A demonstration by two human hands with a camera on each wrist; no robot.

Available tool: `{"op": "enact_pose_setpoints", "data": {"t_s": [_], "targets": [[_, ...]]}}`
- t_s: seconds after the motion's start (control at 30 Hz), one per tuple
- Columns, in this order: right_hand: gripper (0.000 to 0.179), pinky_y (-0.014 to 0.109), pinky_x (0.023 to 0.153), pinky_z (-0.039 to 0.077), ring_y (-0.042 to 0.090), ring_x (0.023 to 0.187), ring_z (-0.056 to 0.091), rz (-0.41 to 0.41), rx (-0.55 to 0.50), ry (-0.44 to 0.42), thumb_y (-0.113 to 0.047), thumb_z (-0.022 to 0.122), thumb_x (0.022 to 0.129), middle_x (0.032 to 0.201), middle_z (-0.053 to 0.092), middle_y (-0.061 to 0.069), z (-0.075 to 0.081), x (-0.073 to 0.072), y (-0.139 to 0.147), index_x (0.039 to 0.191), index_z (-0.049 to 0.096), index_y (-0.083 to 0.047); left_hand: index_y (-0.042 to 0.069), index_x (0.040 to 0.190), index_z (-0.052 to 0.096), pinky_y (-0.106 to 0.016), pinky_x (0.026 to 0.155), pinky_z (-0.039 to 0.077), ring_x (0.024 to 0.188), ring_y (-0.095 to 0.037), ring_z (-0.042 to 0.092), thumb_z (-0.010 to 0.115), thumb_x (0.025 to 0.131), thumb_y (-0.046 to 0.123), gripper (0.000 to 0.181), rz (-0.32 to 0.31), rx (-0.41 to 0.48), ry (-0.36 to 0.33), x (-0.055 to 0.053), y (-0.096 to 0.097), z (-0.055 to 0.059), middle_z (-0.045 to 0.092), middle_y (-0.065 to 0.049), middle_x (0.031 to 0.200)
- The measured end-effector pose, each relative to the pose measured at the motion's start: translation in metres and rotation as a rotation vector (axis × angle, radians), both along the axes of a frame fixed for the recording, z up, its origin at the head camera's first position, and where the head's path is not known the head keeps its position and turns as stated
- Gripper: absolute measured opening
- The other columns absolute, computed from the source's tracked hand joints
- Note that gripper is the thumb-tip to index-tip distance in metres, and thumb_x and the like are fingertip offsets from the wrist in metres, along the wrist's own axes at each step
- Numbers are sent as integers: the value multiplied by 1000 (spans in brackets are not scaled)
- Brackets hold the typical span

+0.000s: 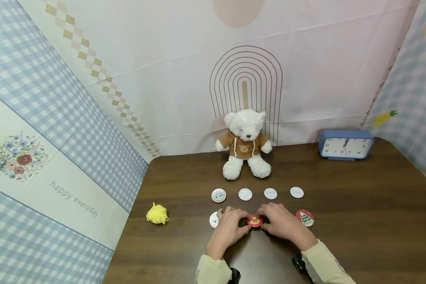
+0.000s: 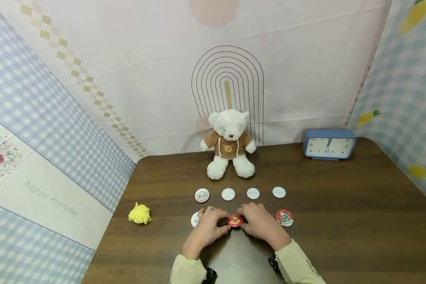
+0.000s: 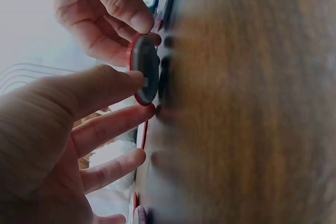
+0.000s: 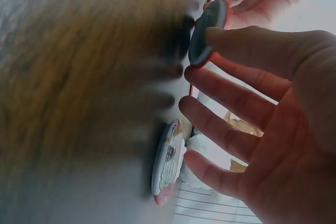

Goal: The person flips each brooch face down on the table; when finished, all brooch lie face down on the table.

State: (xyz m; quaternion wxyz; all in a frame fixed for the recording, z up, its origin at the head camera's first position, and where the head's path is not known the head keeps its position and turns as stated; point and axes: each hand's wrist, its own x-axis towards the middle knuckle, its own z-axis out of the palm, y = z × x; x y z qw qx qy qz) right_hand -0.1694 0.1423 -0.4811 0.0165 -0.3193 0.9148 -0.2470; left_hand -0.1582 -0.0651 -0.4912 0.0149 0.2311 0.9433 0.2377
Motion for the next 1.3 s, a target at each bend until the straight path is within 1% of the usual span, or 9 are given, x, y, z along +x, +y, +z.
{"op": "enact_pose_setpoints", "data": {"t_s": [0.27,0.4,0.53,0.67,0.73,0.83,0.93,1.07,1.3], "targets": [[13,34,67,50,9,75,61,8,-106,-18,-5,73,87,82,65,-12,1,-2,-1,88,71,-18,22,98,75,-70,97,31,92,-18,56,73,91,18,7,31,47,-7,2,0,4,73,8,97],[12,33,63,49,6,70,58,-26,-107,-19,-6,73,89,80,64,-12,1,-4,-6,88,70,-18,20,100,76,-69,96,32,90,-17,57,73,91,18,9,54,39,22,2,1,4,73,7,98],[12,32,59,46,6,64,54,-89,-92,24,-9,74,88,74,60,-13,-1,-4,-14,84,69,-19,19,100,76,-66,93,35,90,-18,58,75,87,18,12,75,11,75,1,0,1,72,6,97],[16,29,54,39,6,58,44,-110,-103,55,-7,75,86,67,52,-13,-4,-5,-22,78,65,-18,18,97,75,-66,91,36,90,-21,59,78,83,18,13,100,-16,125,0,-1,-1,71,4,94],[18,29,54,37,6,58,42,-119,-101,68,-4,76,83,66,51,-13,-5,-5,-25,77,64,-17,17,96,75,-66,91,36,92,-23,58,80,82,18,15,110,-21,130,0,-2,-1,70,2,94],[20,32,56,39,9,58,45,-157,-68,78,-3,78,79,65,51,-11,-6,-5,-30,77,63,-17,15,97,75,-67,92,35,95,-26,57,82,81,19,18,121,-22,125,0,-2,-1,69,0,96],[20,43,65,44,16,64,55,-197,-26,81,-5,82,77,69,56,-7,-7,-3,-34,80,64,-15,15,98,74,-67,94,34,99,-27,56,83,82,21,20,138,-29,113,-1,-2,-2,68,-1,99],[21,58,77,43,25,76,61,-238,8,75,-7,84,76,76,63,-1,-8,-3,-39,84,66,-13,14,99,73,-66,95,34,102,-29,55,84,80,22,23,154,-39,104,-2,-1,-2,67,-3,101],[23,64,83,41,30,84,61,-277,52,74,-8,87,74,82,64,4,-6,-3,-42,87,68,-9,13,103,75,-63,95,34,104,-31,55,83,81,22,26,164,-72,106,-4,0,-2,67,-3,103]]}}
